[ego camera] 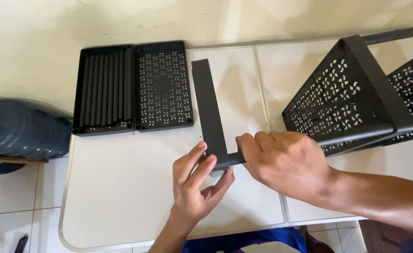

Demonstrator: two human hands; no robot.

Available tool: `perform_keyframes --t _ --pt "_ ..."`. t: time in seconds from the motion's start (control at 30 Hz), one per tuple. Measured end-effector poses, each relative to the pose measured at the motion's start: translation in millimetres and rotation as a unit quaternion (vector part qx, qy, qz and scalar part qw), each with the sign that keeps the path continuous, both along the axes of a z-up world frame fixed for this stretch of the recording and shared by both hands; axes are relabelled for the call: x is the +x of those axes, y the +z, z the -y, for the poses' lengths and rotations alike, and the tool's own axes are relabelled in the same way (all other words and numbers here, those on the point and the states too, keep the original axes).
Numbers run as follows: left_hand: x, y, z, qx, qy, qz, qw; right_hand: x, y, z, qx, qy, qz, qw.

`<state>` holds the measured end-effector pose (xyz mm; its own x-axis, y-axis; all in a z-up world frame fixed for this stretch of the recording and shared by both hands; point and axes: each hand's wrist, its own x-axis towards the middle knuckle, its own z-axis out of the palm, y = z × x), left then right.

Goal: The person assembles a black plastic shelving unit by inserting cylindrical rods into slots on perforated panels. They repeatedly pick up rods from a tray, align them with the frame, and press them into place to build the structure.

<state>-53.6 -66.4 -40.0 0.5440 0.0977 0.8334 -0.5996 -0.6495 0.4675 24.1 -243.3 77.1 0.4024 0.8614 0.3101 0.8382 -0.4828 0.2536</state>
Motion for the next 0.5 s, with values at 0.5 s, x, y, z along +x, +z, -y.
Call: perform_keyframes --t 0.5 --pt "5 4 3 0.007 0.01 0.023 1.0 16 36 -14 -0.22 -0.124 -0.305 0.918"
